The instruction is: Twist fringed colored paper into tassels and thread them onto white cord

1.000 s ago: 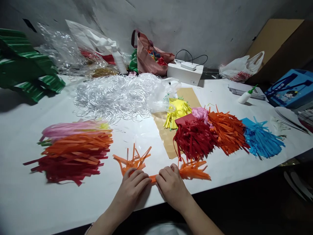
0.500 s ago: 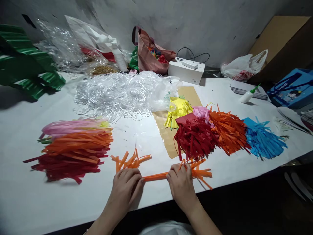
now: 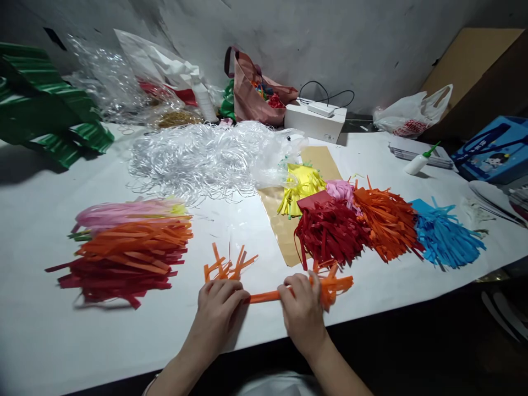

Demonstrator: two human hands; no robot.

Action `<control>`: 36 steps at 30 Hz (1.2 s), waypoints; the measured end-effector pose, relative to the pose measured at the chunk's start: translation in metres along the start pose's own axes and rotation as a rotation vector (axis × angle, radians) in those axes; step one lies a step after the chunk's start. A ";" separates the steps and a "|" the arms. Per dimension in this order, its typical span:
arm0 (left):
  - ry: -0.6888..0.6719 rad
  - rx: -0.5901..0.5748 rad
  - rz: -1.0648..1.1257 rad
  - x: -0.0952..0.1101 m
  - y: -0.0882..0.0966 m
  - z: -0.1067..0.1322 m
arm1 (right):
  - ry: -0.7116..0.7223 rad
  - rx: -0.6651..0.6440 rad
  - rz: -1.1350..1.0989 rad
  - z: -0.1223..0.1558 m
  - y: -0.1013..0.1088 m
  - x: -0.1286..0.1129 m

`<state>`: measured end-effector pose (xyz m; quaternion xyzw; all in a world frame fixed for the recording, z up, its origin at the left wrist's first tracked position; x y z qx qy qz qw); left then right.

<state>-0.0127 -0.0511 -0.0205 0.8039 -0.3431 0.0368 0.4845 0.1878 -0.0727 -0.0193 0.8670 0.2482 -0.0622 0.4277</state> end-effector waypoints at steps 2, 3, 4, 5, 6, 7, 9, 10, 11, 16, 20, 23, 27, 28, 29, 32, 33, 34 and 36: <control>-0.033 -0.005 0.032 0.002 0.001 -0.003 | 0.139 -0.072 -0.073 -0.001 -0.006 -0.009; -0.047 -0.007 0.043 0.003 0.003 -0.004 | 0.193 -0.110 -0.090 -0.002 -0.009 -0.013; -0.061 -0.011 0.049 0.003 0.004 -0.005 | 0.229 -0.135 -0.092 -0.003 -0.013 -0.015; -0.076 -0.016 0.053 0.004 0.005 -0.006 | 0.251 -0.149 -0.086 -0.003 -0.017 -0.017; -0.090 -0.023 0.052 0.005 0.007 -0.007 | 0.263 -0.156 -0.079 -0.004 -0.020 -0.017; -0.105 -0.028 0.049 0.005 0.008 -0.007 | 0.266 -0.156 -0.073 -0.004 -0.023 -0.017; -0.135 -0.025 0.041 0.005 0.008 -0.005 | 0.251 -0.138 -0.072 -0.004 -0.026 -0.016; -0.148 -0.023 0.037 0.005 0.008 -0.004 | 0.238 -0.129 -0.079 -0.004 -0.026 -0.015; -0.155 -0.022 0.036 0.004 0.007 -0.004 | 0.226 -0.125 -0.090 -0.004 -0.027 -0.015; -0.120 -0.030 0.067 0.002 0.003 -0.003 | 0.241 -0.140 -0.065 -0.005 -0.025 -0.014; -0.045 -0.036 0.073 -0.003 0.005 -0.002 | 0.212 -0.111 -0.027 -0.005 -0.018 -0.006; -0.004 -0.049 0.062 -0.005 0.006 0.000 | 0.149 -0.105 -0.035 -0.003 -0.009 0.005; 0.039 -0.075 0.007 -0.002 0.004 0.000 | 0.049 -0.130 -0.049 0.000 -0.001 0.018; 0.052 -0.079 -0.016 0.000 0.003 -0.002 | 0.029 -0.131 -0.040 0.000 -0.001 0.019; 0.063 -0.083 -0.042 0.002 0.002 -0.004 | 0.011 -0.128 -0.026 0.000 -0.001 0.020; 0.078 -0.110 -0.135 0.007 -0.001 -0.011 | -0.033 -0.116 0.026 0.000 -0.003 0.017; 0.077 -0.126 -0.164 0.008 -0.002 -0.013 | -0.051 -0.112 0.040 -0.001 -0.004 0.016; 0.075 -0.141 -0.187 0.009 -0.003 -0.015 | -0.069 -0.107 0.050 -0.002 -0.005 0.015; 0.066 -0.161 -0.210 0.009 -0.004 -0.018 | -0.101 -0.100 0.063 -0.003 -0.006 0.013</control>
Point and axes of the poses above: each hand's wrist, its own z-axis away from the middle knuckle, its own y-axis out of the back of the hand, x = y × z, the point moved 2 cm from there along -z, towards the middle knuckle, and after that the axes turned 12 degrees about x, right-handed, at the moved point
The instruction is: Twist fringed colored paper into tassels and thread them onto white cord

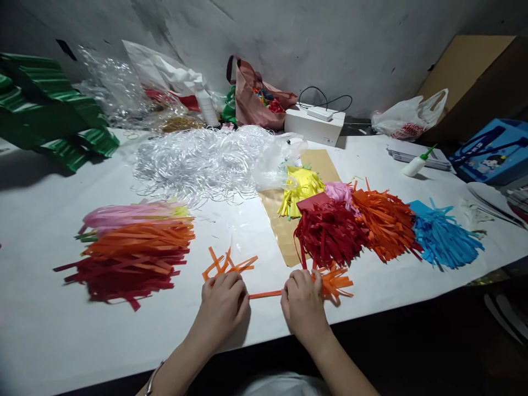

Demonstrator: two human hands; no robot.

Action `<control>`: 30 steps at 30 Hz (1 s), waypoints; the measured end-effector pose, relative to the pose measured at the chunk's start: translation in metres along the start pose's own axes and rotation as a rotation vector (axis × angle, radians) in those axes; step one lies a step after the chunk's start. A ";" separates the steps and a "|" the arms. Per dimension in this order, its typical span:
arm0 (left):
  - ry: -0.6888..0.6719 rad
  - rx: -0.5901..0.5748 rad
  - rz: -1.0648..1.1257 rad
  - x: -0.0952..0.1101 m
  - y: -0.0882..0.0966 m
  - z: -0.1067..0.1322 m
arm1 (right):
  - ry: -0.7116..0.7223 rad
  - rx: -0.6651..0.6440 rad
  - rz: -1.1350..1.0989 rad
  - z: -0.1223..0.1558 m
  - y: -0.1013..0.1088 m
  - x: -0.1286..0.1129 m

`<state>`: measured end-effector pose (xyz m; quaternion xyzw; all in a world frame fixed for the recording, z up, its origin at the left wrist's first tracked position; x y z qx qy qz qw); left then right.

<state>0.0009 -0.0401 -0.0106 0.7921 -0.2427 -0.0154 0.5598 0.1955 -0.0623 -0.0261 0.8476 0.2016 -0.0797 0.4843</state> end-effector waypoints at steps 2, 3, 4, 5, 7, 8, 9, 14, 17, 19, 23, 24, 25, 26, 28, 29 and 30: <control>-0.034 0.013 0.017 -0.001 0.000 -0.001 | -0.014 -0.001 0.000 -0.001 0.000 -0.002; -0.064 0.029 0.039 -0.001 0.000 0.000 | -0.009 -0.005 -0.006 -0.001 0.000 -0.002; -0.102 0.048 0.061 -0.001 0.000 0.000 | 0.009 -0.012 -0.015 -0.001 0.000 -0.004; -0.146 0.065 0.079 -0.001 0.000 0.002 | 0.041 -0.022 -0.028 -0.001 0.000 -0.005; -0.234 0.088 0.086 0.001 -0.001 0.005 | 0.127 -0.038 -0.044 0.000 0.000 -0.008; -0.272 0.096 0.070 0.002 -0.003 0.006 | 0.169 -0.041 -0.045 0.000 0.001 -0.010; -0.307 0.102 0.049 0.004 -0.004 0.007 | 0.205 -0.042 -0.042 0.001 0.001 -0.012; -0.339 0.084 0.081 0.005 -0.014 0.001 | 0.287 -0.069 -0.032 0.000 -0.006 -0.020; -0.276 0.074 0.147 0.001 -0.014 -0.005 | 0.334 -0.016 -0.037 -0.004 -0.011 -0.022; -0.251 0.065 0.176 0.000 -0.007 -0.005 | 0.377 0.044 -0.054 -0.008 -0.009 -0.022; 0.007 -0.130 0.560 0.003 0.023 0.006 | 0.500 0.136 -0.159 -0.020 0.021 -0.026; 0.133 -0.203 0.709 0.005 0.031 0.009 | 0.549 0.151 -0.190 -0.024 0.032 -0.029; 0.259 -0.270 0.853 0.008 0.038 0.011 | 0.604 0.166 -0.219 -0.027 0.044 -0.033; 0.370 -0.321 0.981 0.012 0.044 0.013 | 0.659 0.178 -0.246 -0.031 0.055 -0.037; 0.562 -0.390 1.231 0.019 0.053 0.015 | 0.740 0.192 -0.296 -0.039 0.073 -0.045; 0.646 -0.408 1.354 0.023 0.055 0.016 | 0.760 0.194 -0.317 -0.042 0.079 -0.049; 0.726 -0.414 1.470 0.026 0.056 0.016 | 0.765 0.194 -0.336 -0.045 0.084 -0.052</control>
Point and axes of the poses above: each hand's wrist, its own z-axis away from the middle knuckle, its own y-axis out of the back of the hand, x = y × z, the point moved 2 cm from there along -z, towards the middle knuckle, and after that the axes turned 12 degrees about x, right-handed, at the moved point
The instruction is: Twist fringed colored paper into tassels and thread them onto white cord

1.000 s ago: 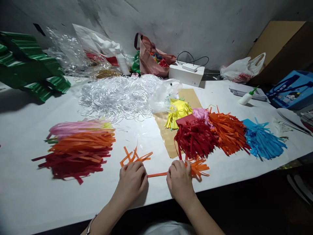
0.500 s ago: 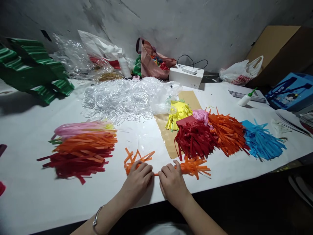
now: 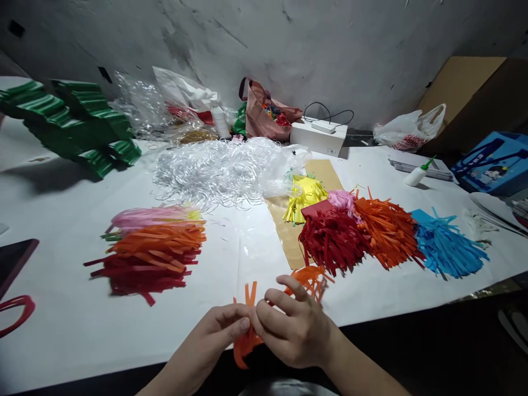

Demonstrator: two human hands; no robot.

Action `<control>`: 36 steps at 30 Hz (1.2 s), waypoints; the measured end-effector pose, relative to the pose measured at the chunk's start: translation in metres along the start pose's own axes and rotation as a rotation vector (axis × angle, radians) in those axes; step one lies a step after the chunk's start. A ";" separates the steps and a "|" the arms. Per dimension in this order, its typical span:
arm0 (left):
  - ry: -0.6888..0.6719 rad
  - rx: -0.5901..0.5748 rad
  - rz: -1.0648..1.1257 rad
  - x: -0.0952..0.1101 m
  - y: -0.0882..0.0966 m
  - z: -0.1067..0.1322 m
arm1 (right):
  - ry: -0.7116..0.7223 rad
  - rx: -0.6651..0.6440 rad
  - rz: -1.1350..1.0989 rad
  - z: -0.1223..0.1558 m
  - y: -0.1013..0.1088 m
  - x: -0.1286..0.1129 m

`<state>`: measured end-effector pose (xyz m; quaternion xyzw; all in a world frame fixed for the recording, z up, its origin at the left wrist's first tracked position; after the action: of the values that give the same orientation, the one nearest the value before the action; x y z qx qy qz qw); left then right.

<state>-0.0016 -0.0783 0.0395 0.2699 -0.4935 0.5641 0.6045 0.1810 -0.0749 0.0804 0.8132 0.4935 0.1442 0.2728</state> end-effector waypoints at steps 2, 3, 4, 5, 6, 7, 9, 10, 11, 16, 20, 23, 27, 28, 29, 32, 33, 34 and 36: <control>0.085 0.001 0.214 0.000 -0.004 0.001 | -0.028 0.018 -0.028 -0.007 0.002 -0.001; 0.106 0.004 0.283 -0.001 -0.005 0.001 | -0.059 0.026 -0.040 -0.008 0.002 -0.001; 0.110 0.007 0.326 -0.001 -0.006 0.001 | -0.099 0.031 -0.055 -0.009 0.001 -0.002; 0.101 0.011 0.354 0.000 -0.007 0.001 | -0.148 0.038 -0.073 -0.009 0.001 -0.002; 0.077 0.014 0.372 0.000 -0.008 0.001 | -0.206 0.046 -0.098 -0.009 0.000 -0.003; 0.044 0.018 0.382 0.001 -0.008 0.002 | -0.265 0.065 -0.130 -0.009 -0.001 -0.004; -0.047 0.039 0.390 0.002 -0.009 0.002 | -0.381 0.125 -0.205 -0.008 -0.003 -0.008; -0.095 0.059 0.384 0.002 -0.009 0.002 | -0.433 0.158 -0.240 -0.008 -0.004 -0.010; -0.139 0.087 0.372 0.001 -0.009 0.001 | -0.476 0.186 -0.270 -0.007 -0.005 -0.012; -0.288 0.262 0.313 -0.005 -0.011 -0.003 | -0.554 0.240 -0.286 -0.005 -0.011 -0.021; -0.316 0.327 0.250 -0.006 -0.010 -0.005 | -0.548 0.267 -0.214 -0.002 -0.014 -0.020; -0.405 0.343 0.077 0.001 -0.005 -0.004 | -0.521 0.286 -0.187 0.001 -0.016 -0.017; -0.696 0.305 -0.315 0.016 0.000 -0.001 | -0.500 0.283 -0.173 0.004 -0.020 -0.013; -0.744 0.290 -0.362 0.019 0.001 -0.001 | -0.515 0.275 -0.180 0.005 -0.021 -0.011; -0.771 0.275 -0.381 0.021 0.001 -0.002 | -0.535 0.261 -0.193 0.005 -0.022 -0.009; -0.757 0.244 -0.363 0.022 0.003 -0.010 | -0.591 0.170 -0.278 0.008 -0.025 0.001; -0.734 0.244 -0.349 0.021 0.004 -0.013 | -0.602 0.137 -0.310 0.010 -0.026 0.005; -0.706 0.242 -0.338 0.020 0.005 -0.018 | -0.613 0.111 -0.335 0.013 -0.027 0.010; -0.654 0.213 -0.340 0.018 0.005 -0.029 | -0.636 0.087 -0.350 0.024 -0.029 0.021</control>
<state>0.0004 -0.0443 0.0435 0.5749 -0.5470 0.3880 0.4687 0.1819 -0.0534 0.0437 0.7315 0.5212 -0.1858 0.3984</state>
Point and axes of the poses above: each hand's wrist, its own z-axis away from the middle knuckle, its own y-axis out of the back of the hand, x = y × z, the point moved 2 cm from there along -z, towards the middle knuckle, and after that the axes turned 12 degrees about x, right-handed, at the moved point
